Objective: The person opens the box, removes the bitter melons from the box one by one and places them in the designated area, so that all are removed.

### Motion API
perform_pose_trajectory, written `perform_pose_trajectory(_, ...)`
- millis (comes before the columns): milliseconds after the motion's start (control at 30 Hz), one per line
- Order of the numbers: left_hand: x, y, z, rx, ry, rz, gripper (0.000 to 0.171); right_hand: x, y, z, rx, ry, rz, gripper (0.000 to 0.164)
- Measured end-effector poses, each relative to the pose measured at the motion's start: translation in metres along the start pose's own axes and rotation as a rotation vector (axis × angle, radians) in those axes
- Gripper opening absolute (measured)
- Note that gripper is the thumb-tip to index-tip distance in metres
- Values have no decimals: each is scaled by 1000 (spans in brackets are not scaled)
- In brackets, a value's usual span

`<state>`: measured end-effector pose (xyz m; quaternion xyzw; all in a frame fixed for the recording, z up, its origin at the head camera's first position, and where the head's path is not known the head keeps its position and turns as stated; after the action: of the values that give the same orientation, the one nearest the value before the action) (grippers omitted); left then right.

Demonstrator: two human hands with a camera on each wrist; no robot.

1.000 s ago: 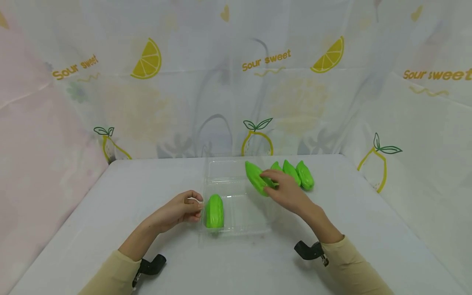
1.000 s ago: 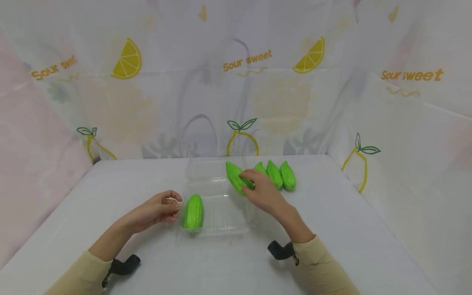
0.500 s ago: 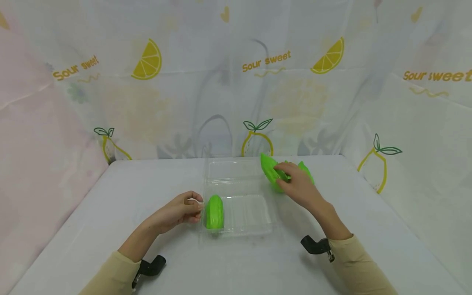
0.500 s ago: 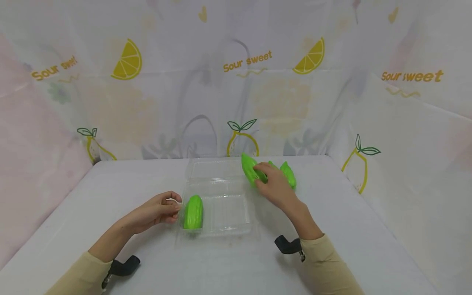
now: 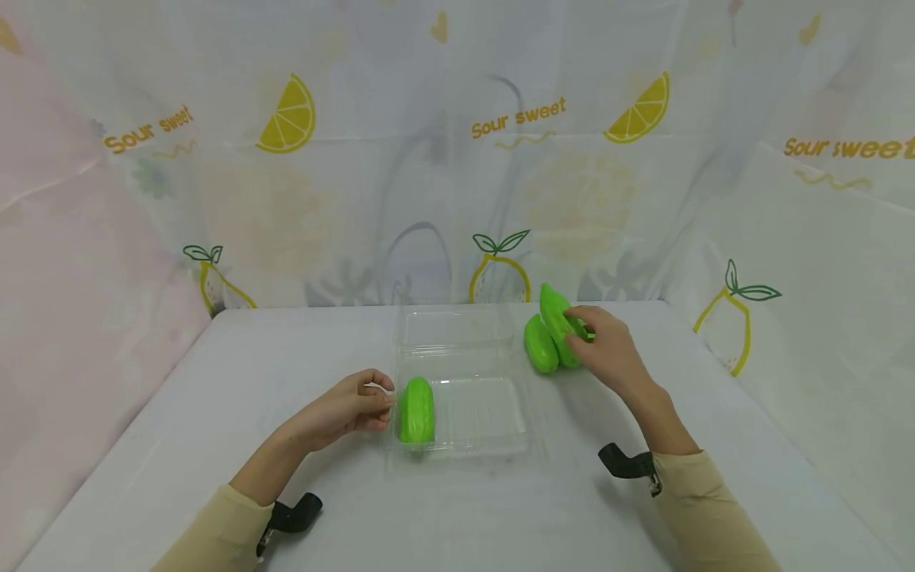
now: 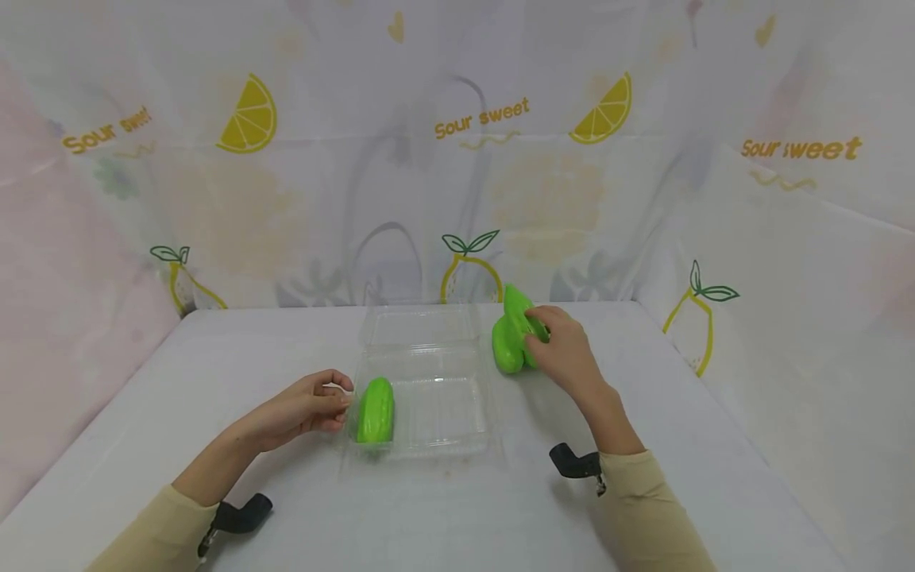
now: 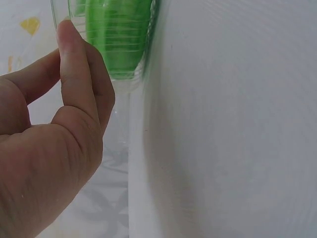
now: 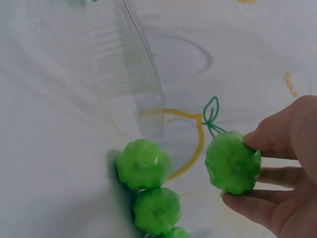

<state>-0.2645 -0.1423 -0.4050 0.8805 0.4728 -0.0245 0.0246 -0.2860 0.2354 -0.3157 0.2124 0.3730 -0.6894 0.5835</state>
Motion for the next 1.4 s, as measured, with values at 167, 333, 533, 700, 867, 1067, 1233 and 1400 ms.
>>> perform_pose_trajectory(167, 0, 1, -1, -2, -3, -3, 37, -6, -4, -10, 25, -4, -18, 39)
perform_pose_trajectory(333, 1, 1, -2, -4, -5, -3, 37, -11, -6, -20, 56, -14, -28, 40)
perform_pose_trajectory(533, 0, 0, 0, -5, -4, 7, 38, -17, -5, -33, 84, -14, -60, 41)
perform_pose_trajectory(700, -1, -1, 1, -14, -9, 1, 38, -21, -7, -43, 118, 3, -73, 41)
perform_pose_trajectory(867, -1, 0, 0, -9, -17, 7, 38, -27, -8, -50, 145, 15, -81, 42)
perform_pose_trajectory(1067, 0, 0, -2, -4, -15, 9, 41, -33, -8, -58, 175, 33, -85, 43)
perform_pose_trajectory(1233, 0, -1, -2, -2, -15, 11, 42, -32, -8, -68, 197, 51, -96, 43)
perform_pose_trajectory(1400, 0, -1, -1, -2, -14, 9, 42, -31, -10, -76, 212, 70, -95, 44)
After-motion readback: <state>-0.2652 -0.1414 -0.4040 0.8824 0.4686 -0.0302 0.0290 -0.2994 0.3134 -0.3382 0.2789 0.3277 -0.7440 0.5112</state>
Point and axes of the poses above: each hand's wrist, its own y-axis away from the middle knuckle, its own x-axis out of the palm, z = x × y, the point moved 6 cm from there along -y, towards the middle knuckle, and after that the axes turned 12 degrees about x, right-handed, at the moved point
